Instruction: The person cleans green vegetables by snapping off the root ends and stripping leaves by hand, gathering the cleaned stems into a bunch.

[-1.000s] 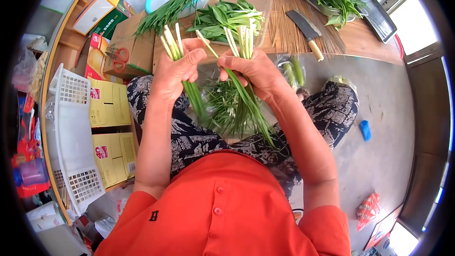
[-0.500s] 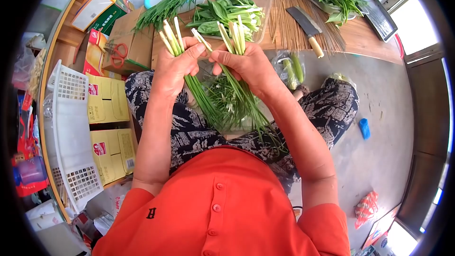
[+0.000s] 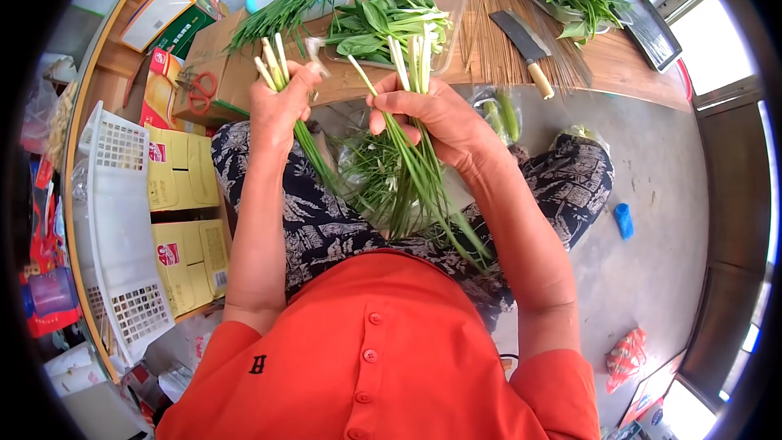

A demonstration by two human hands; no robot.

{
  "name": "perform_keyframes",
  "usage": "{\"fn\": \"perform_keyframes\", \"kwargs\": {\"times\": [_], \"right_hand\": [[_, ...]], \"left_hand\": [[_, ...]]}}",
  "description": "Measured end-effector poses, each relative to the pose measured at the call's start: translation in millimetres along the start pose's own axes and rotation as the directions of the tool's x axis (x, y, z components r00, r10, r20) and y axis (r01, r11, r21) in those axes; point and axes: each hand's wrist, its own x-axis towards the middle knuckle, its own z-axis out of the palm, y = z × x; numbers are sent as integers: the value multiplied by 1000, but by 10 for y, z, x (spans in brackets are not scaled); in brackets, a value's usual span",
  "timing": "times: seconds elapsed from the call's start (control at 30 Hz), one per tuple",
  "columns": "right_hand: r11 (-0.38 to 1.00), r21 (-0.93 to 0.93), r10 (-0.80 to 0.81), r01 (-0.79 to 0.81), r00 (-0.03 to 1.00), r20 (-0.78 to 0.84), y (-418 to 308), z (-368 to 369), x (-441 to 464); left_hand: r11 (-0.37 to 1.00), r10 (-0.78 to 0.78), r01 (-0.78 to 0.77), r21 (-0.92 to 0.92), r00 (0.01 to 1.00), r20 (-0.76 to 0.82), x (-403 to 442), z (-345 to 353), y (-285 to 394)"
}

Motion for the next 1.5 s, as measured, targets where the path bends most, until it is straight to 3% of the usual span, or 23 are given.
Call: {"fn": "perform_keyframes", "kwargs": {"times": [0.07, 0.17, 0.2, 0.27, 0.37, 0.47, 0.5, 0.57, 0.63, 0.7, 0.77, 0.8, 0.83, 0.9, 0.93, 1.1, 1.23, 1.3, 1.33, 1.43, 1.5], "right_hand": [[997, -76, -16, 14, 999, -28, -1, 15, 3], [965, -240, -139, 109, 984, -114, 22, 64, 52], [935, -312, -219, 167, 966, -139, 11, 78, 71], [880, -412, -327, 238, 931, -161, -7, 89, 109], [894, -341, -356, 292, 923, -144, -89, 262, 151], [924, -295, -288, 243, 950, -118, -107, 154, 216], [945, -252, -239, 206, 965, -106, -99, 126, 229], [914, -331, -328, 235, 908, -261, -149, 51, 252], [920, -273, -348, 280, 904, -249, -249, -76, 244], [921, -271, -347, 281, 908, -236, -360, -211, 199], [947, -156, -308, 280, 930, -201, -430, -296, 172], [950, -163, -292, 265, 940, -177, -461, -326, 162], [951, -164, -291, 263, 941, -175, -468, -347, 163], [954, -156, -275, 255, 953, -128, -477, -368, 175], [954, -179, -263, 240, 957, -124, -493, -317, 159], [948, -210, -256, 240, 966, -48, -462, -213, 180], [940, -247, -251, 234, 967, -37, -409, -122, 200], [933, -249, -295, 260, 948, -119, -339, -102, 199], [912, -334, -294, 240, 948, -123, -294, -102, 182], [916, -327, -286, 231, 949, -131, -109, -34, 141], [934, -290, -264, 207, 949, -171, -44, 5, 114]], "left_hand": [[987, -148, 157, -32, 971, 185, -40, -11, 6], [922, -192, 320, -220, 868, 457, -79, -15, 5], [910, -204, 360, -208, 823, 530, -75, -12, -5], [902, -200, 377, -209, 796, 571, -106, 48, -7], [897, -192, 392, -207, 764, 616, -188, 162, 71], [926, -114, 330, -185, 710, 695, -168, 182, 37], [926, -114, 330, -185, 709, 696, -170, 159, 46], [905, -163, 370, -212, 760, 629, -193, 112, 72], [892, -165, 365, -265, 811, 561, -144, 10, -15], [921, -186, 322, -218, 857, 480, -138, -119, -51], [964, -211, 263, -46, 857, 470, -34, -318, -159], [953, -248, 295, -75, 894, 373, -81, -270, -76], [952, -248, 295, -76, 895, 371, -85, -241, -37], [986, -133, 161, -34, 902, 410, -97, -183, 33], [980, -119, 173, -101, 907, 404, -135, -87, 138], [980, -103, 172, -98, 865, 491, -137, 198, 308], [984, -64, 130, -118, 893, 446, -134, 327, 280], [990, -55, 103, -98, 914, 402, -157, 344, 284], [989, -59, 107, -98, 914, 401, -173, 355, 267], [998, 28, -12, -56, 956, 291, -191, 387, 191], [979, 193, -201, 27, 964, 181, -217, 415, 141]]}}
